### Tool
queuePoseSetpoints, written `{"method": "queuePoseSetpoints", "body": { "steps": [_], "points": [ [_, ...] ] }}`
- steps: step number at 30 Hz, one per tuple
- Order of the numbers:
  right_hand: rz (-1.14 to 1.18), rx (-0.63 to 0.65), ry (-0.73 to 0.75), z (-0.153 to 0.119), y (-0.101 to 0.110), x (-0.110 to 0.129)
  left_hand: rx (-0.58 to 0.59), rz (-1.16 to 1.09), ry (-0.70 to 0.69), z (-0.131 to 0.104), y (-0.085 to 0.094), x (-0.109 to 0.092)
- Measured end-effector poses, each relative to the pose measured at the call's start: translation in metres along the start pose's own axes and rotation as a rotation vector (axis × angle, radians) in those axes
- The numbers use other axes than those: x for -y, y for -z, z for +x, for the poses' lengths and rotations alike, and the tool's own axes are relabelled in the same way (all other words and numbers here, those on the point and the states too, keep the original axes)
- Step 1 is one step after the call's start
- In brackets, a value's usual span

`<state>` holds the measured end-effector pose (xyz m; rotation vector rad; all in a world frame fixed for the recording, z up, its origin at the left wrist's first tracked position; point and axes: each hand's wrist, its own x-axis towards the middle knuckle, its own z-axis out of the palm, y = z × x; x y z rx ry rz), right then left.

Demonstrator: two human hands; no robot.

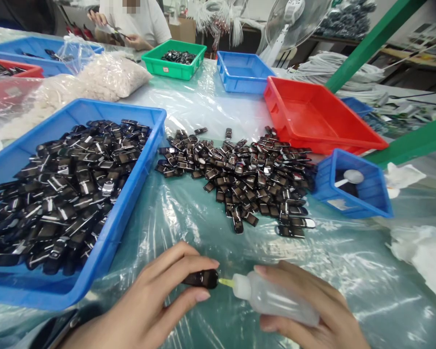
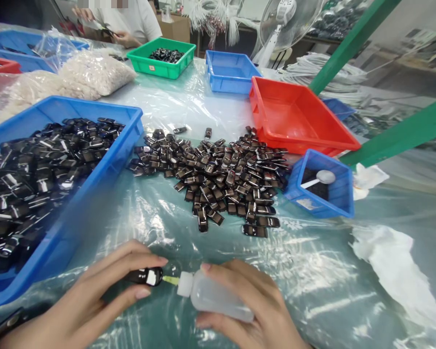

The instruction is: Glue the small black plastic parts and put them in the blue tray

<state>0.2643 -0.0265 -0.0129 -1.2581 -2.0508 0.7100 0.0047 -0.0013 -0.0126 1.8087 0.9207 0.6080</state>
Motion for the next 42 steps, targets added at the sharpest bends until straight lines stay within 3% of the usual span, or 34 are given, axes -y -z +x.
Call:
{"method": "queuePoseSetpoints", "body": {
  "steps": [24,30,32,35,38,42],
  "points": [
    [-0.12,-0.074,0.024,0.002,-0.005,0.004,-0.036,-0.001,0.003,-0.001,-0.001,-0.003],
    [-0.098,-0.103,0.007,-0.01,-0.007,-0.004,-0.049,0.0,0.021,-0.001,-0.003,-0.002],
    [-0.102,-0.103,-0.034,-0.014,-0.005,-0.007,-0.08,0.006,0.061,-0.002,-0.003,-0.002],
    [-0.107,-0.143,-0.163,-0.012,-0.002,-0.01,-0.205,0.022,0.232,-0.001,-0.002,-0.004],
    [0.047,-0.156,-0.277,-0.003,-0.003,-0.013,-0.318,0.014,0.4,0.0,0.0,-0.007],
    [0.133,-0.187,-0.35,0.007,-0.009,-0.018,-0.337,-0.006,0.403,0.003,0.002,-0.008]
  ]
}}
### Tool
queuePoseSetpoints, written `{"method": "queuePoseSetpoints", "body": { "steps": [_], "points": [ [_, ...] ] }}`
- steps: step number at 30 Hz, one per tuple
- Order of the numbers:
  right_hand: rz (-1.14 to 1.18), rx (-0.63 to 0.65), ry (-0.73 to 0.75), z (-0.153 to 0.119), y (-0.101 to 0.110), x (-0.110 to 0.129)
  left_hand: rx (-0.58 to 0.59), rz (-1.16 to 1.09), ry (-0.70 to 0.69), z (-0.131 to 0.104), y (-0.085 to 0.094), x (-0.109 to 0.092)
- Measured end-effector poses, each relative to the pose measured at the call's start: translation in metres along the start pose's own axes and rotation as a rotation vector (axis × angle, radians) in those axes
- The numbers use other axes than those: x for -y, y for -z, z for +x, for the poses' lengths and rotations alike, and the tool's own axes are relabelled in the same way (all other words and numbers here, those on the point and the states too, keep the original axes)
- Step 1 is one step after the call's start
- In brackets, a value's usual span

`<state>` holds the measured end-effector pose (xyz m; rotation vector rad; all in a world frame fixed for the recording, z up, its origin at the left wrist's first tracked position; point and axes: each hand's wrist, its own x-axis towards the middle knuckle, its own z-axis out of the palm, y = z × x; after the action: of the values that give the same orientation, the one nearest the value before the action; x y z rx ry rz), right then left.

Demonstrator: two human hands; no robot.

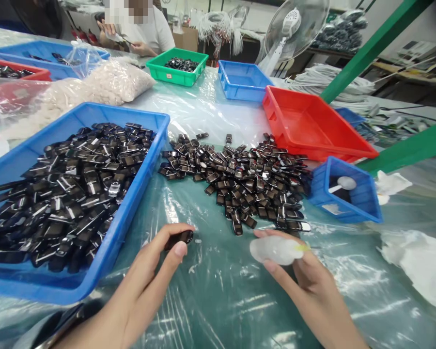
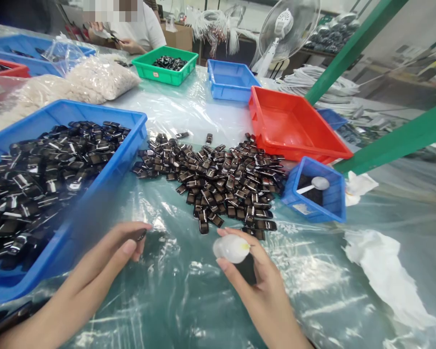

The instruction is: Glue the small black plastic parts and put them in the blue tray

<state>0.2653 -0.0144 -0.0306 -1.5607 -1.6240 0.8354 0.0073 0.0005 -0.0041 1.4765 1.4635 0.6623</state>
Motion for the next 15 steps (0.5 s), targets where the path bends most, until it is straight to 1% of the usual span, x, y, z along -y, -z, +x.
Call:
{"method": "queuePoseSetpoints", "body": {
  "steps": [2,4,5,6,7,8,9,10,11,13,15],
  "points": [
    [-0.02,-0.098,0.034,-0.001,-0.002,-0.001,0.018,-0.047,-0.024,0.001,0.0,0.0],
    [-0.027,-0.29,0.129,-0.007,-0.001,0.002,0.01,-0.097,-0.038,0.002,-0.001,0.0],
    [-0.028,-0.355,0.193,-0.011,0.0,0.004,0.001,-0.114,-0.042,0.002,-0.001,0.0],
    [-0.04,-0.353,0.269,-0.014,0.0,0.008,-0.007,-0.12,-0.04,0.002,-0.001,0.0],
    [-0.061,-0.317,0.338,-0.017,-0.001,0.013,-0.009,-0.115,-0.032,0.002,-0.002,0.001],
    [-0.127,-0.13,0.433,-0.019,-0.005,0.018,-0.006,-0.103,-0.019,0.001,-0.002,0.001],
    [-0.207,0.014,0.512,-0.02,-0.01,0.023,-0.001,-0.089,-0.008,0.001,-0.003,0.002],
    [-0.3,0.103,0.568,-0.019,-0.017,0.029,0.002,-0.079,-0.004,0.0,-0.004,0.002],
    [-0.384,0.163,0.609,-0.017,-0.026,0.033,0.003,-0.079,-0.012,0.0,-0.005,0.003],
    [-0.464,0.176,0.696,-0.01,-0.045,0.04,0.01,-0.099,-0.066,-0.001,-0.007,0.004],
    [-0.468,0.199,0.735,-0.001,-0.062,0.044,0.019,-0.111,-0.138,-0.001,-0.008,0.004]
  ]
}}
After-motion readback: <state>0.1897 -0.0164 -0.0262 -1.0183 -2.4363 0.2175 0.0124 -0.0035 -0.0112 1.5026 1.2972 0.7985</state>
